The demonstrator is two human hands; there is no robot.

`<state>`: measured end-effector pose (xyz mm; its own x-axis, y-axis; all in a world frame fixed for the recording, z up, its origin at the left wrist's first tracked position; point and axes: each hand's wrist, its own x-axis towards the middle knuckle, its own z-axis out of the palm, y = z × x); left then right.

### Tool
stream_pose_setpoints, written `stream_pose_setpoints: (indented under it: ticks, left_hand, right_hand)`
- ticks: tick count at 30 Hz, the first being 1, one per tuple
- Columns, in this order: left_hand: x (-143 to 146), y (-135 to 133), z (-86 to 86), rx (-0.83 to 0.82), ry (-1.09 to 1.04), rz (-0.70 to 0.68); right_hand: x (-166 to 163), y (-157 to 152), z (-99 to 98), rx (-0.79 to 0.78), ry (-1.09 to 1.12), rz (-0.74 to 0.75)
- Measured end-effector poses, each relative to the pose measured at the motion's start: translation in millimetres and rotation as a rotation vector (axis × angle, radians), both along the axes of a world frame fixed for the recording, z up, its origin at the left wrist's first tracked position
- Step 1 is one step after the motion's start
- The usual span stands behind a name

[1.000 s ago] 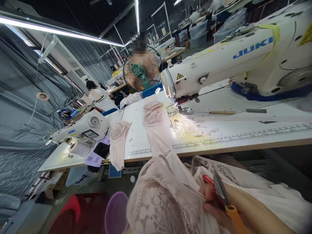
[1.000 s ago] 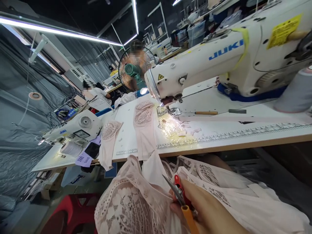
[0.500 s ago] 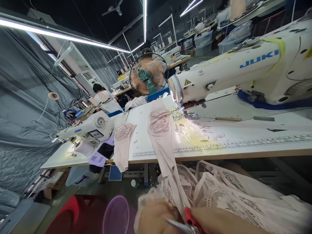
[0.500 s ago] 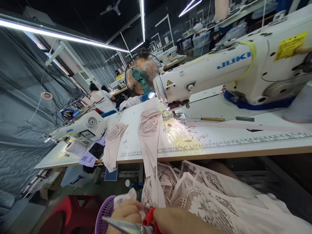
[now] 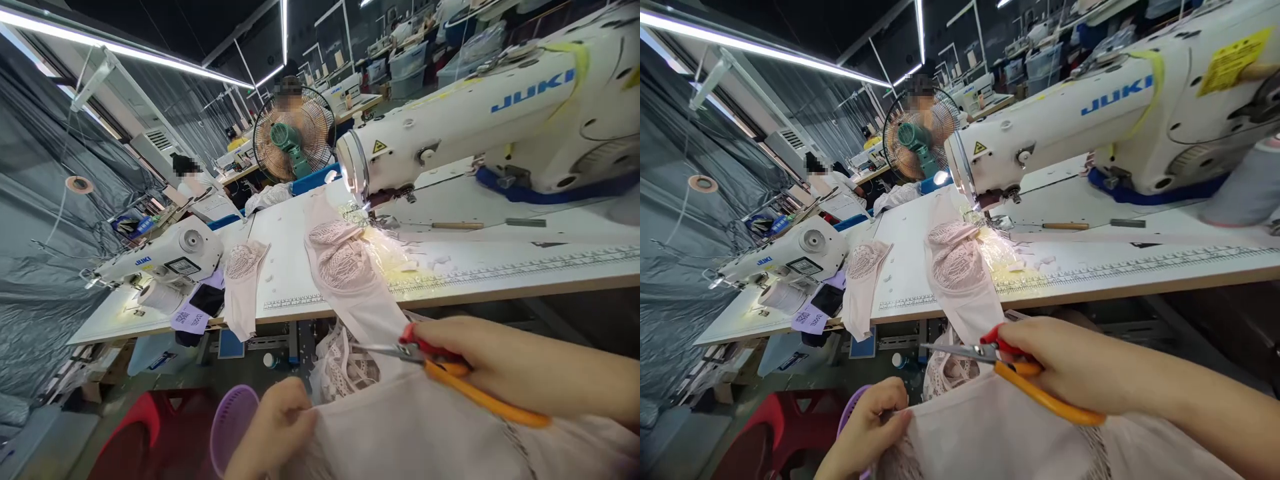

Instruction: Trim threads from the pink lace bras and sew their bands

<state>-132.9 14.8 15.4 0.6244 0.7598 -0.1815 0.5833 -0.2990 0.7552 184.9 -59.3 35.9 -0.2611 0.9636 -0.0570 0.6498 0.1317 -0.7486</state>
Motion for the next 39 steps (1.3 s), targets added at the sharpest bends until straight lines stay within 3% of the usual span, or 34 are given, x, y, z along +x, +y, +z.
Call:
stream_pose_setpoints:
  ticks: [5, 12, 16, 21, 28, 32, 39]
  left_hand:
    - [15.9, 2.1, -6.5, 0.224, 0.101, -0.09]
    - [73.9, -13.1, 7.0, 0.381, -0.305, -0.262]
    - [100.1, -14.1, -1.4, 0.253, -0.304, -0.152]
    - [105.5, -10.8, -2.4, 0.032, -0.338, -0.013]
    - [100.3, 0.9, -2.5, -0.488, -0.514, 0.091]
    - [94.9, 6.0, -9.9, -0.596, -0.565, 0.095]
    - [94.9, 7.0, -11.3, -0.626, -0.56, 0.123]
  right_hand:
    - [2.1, 16.3, 1.2, -0.052, -0.049, 0.05]
    - [-10.3, 20.5, 19.6, -0.112, 0.009, 0.1]
    - [-10.7, 28.8, 23.0, -0.14, -0.036, 0.131]
    - [-7.5, 36.6, 21.6, -0.114, -0.058, 0.173]
    - [-6.5, 44.6, 28.6, -0.225, 0.043, 0.198]
    - [-5.5, 48.4, 25.8, -0.247, 0.077, 0.206]
    - [-8.0, 50.2, 19.6, -0.102, 0.041, 0.218]
